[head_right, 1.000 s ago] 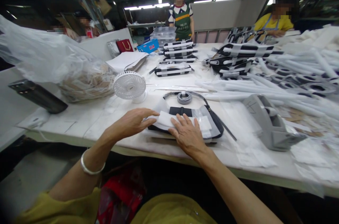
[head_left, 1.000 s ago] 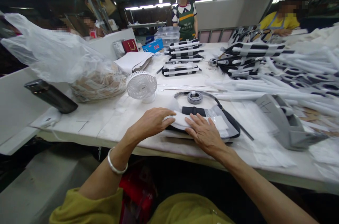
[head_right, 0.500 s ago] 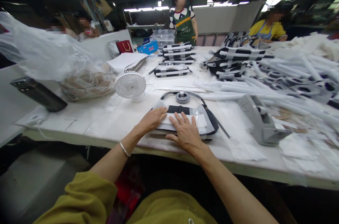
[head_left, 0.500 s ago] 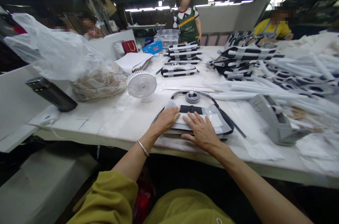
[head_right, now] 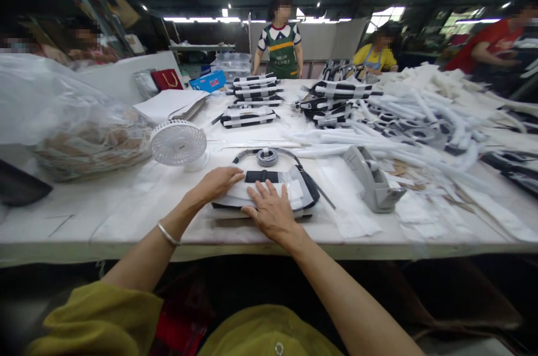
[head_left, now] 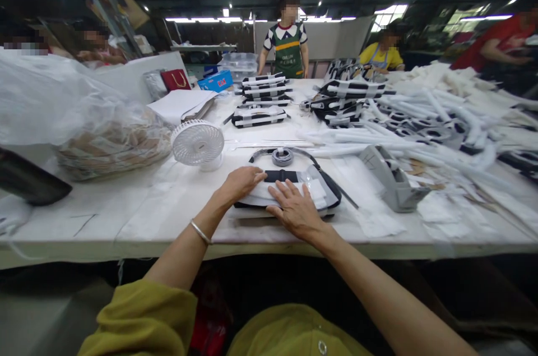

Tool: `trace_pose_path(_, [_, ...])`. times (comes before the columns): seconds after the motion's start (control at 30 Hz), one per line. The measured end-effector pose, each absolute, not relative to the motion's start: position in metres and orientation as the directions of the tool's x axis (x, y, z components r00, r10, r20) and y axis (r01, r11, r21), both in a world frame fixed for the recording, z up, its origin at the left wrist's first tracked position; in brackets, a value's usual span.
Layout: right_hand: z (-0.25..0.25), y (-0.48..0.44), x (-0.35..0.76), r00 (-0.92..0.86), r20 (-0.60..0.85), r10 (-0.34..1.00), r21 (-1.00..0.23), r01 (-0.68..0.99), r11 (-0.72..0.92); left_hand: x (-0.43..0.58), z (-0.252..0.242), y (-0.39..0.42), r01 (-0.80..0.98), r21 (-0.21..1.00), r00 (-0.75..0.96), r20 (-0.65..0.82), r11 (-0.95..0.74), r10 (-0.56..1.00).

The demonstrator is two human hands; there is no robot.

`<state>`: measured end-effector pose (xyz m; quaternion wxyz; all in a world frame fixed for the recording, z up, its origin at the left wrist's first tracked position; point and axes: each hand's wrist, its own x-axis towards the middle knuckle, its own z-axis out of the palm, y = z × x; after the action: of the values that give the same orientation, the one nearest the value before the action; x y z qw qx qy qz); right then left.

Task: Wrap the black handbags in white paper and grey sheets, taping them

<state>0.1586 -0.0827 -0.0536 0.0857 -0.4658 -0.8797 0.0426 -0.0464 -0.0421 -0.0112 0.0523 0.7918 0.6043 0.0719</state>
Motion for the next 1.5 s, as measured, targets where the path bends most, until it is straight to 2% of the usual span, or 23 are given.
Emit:
trace_pose_path(0.13, [-0.056, -0.082, 0.159, -0.538, 0.123, 0.834, -0.174, 0.815, 0.552, -0.046, -0.010, -0.021, 0.991, 0.097, 0.084, 0.066, -0.090, 0.994])
trace_pose_path(0.27, [-0.054, -0.081, 0.161, -0.531, 0.117, 0.839, -0.212, 0.812, 0.544, -0.046, -0.020, -0.013, 0.997, 0.068, 0.018, 0.056, -0.022, 0.998])
trace_pose_path(0.57, [-0.050, -0.080, 0.161, -0.531, 0.097, 0.842, -0.229, 0.811, 0.538, -0.051, -0.029, 0.007, 0.987, 0.147, 0.060, 0.069, -0.070, 0.996])
trace_pose_path(0.93, [-0.058, -0.083, 0.160, -0.551, 0.129, 0.824, -0.122, 0.816, 0.565, -0.059, -0.039, 0.001, 0.987, 0.159, 0.020, 0.087, -0.034, 0.996])
trace_pose_path(1.13, [-0.058, -0.084, 0.161, -0.560, 0.123, 0.820, -0.105, 0.814, 0.571, -0.057, -0.016, -0.010, 0.982, 0.120, 0.117, 0.221, -0.147, 0.968])
trace_pose_path(1.23, [-0.059, -0.083, 0.161, -0.567, 0.136, 0.812, -0.098, 0.808, 0.581, -0.057, -0.001, -0.030, 0.932, 0.138, 0.288, 0.282, -0.336, 0.915])
trace_pose_path(1.3, [-0.061, -0.083, 0.161, -0.569, 0.148, 0.809, -0.096, 0.806, 0.584, -0.059, -0.001, -0.051, 0.835, 0.153, 0.477, 0.276, -0.528, 0.834])
trace_pose_path(1.37, [-0.062, -0.083, 0.160, -0.567, 0.157, 0.809, -0.095, 0.806, 0.584, -0.063, -0.011, -0.074, 0.747, 0.143, 0.614, 0.226, -0.649, 0.756])
trace_pose_path(1.5, [-0.063, -0.084, 0.160, -0.576, 0.169, 0.800, -0.078, 0.801, 0.594, -0.074, -0.039, -0.102, 0.747, 0.131, 0.623, 0.206, -0.652, 0.755])
